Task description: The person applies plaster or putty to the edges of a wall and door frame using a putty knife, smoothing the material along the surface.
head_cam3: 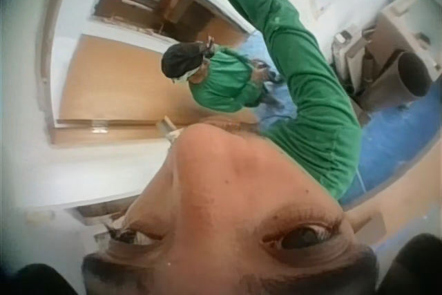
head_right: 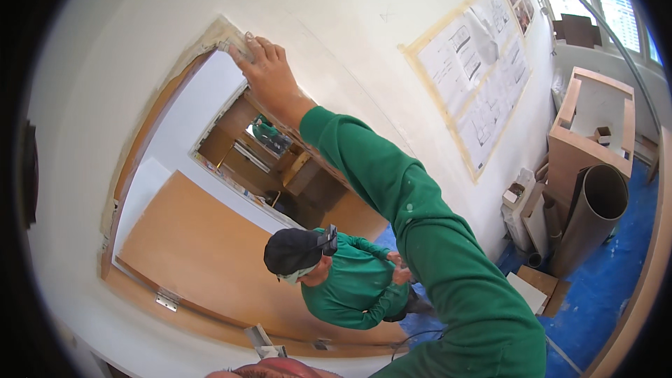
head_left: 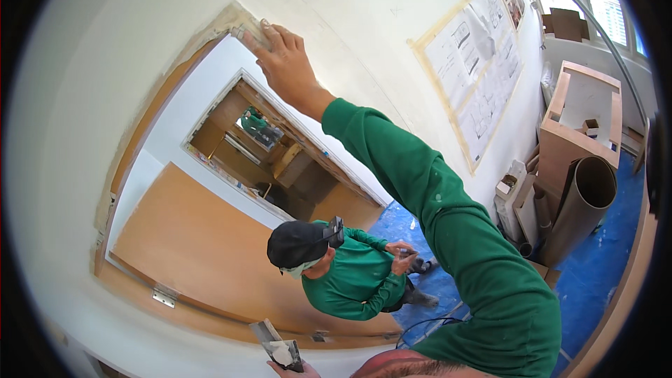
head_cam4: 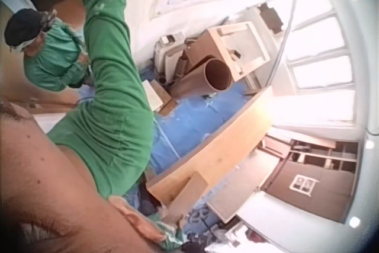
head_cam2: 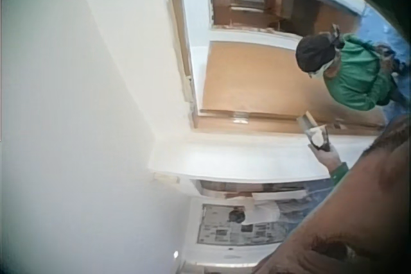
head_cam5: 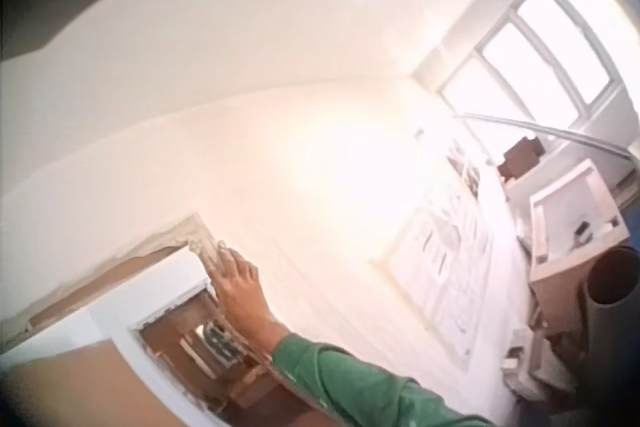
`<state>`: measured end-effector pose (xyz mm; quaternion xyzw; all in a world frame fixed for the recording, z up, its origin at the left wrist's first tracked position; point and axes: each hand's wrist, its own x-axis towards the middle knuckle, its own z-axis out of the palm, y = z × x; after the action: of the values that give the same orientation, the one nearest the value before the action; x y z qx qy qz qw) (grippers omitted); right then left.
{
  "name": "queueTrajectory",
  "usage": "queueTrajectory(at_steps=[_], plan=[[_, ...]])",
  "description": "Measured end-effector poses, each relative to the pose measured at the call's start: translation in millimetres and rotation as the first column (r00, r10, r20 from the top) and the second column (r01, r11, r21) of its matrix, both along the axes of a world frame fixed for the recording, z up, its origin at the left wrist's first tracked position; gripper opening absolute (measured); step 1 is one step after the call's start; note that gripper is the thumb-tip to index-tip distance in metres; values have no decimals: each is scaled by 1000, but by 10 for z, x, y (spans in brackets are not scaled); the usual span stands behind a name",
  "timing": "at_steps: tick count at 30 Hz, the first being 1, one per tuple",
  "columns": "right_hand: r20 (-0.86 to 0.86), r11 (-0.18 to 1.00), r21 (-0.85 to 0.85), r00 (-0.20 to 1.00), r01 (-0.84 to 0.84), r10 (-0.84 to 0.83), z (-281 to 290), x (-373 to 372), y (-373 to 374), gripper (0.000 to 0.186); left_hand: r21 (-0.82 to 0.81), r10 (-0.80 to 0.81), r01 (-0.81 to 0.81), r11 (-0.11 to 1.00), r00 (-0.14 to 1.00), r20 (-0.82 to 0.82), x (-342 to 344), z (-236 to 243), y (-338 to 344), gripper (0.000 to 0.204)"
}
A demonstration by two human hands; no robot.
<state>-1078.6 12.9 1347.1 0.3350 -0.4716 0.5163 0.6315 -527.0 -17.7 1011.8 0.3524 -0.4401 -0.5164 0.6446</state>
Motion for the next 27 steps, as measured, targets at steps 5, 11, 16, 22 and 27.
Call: queueTrajectory(at_steps=[5, 11, 16, 22, 27], plan=[[-15, 1000, -16, 1000, -4, 4, -5, -69, 19, 64, -440, 374, -71, 895, 657, 654, -60, -112, 167, 52], [-8, 1000, 7, 1000, -9, 9, -8, -60, 31, 64, 109, -85, 136, 985, 921, -381, -352, 354, 437, 44], [-16, 999, 0, 999, 33, -33, 38, -102, -21, 68, -7, -25, 26, 1000, 994, 105, 68, -310, 76, 45], [19, 1000, 11, 1000, 10, -10, 27, -53, -39, 58, -168, 250, -186, 968, 767, 591, 346, -616, 117, 55], [34, 997, 42, 997, 70, -71, 108, -54, -38, 52, 124, -36, 38, 992, 999, -19, 749, -999, -427, 64]])
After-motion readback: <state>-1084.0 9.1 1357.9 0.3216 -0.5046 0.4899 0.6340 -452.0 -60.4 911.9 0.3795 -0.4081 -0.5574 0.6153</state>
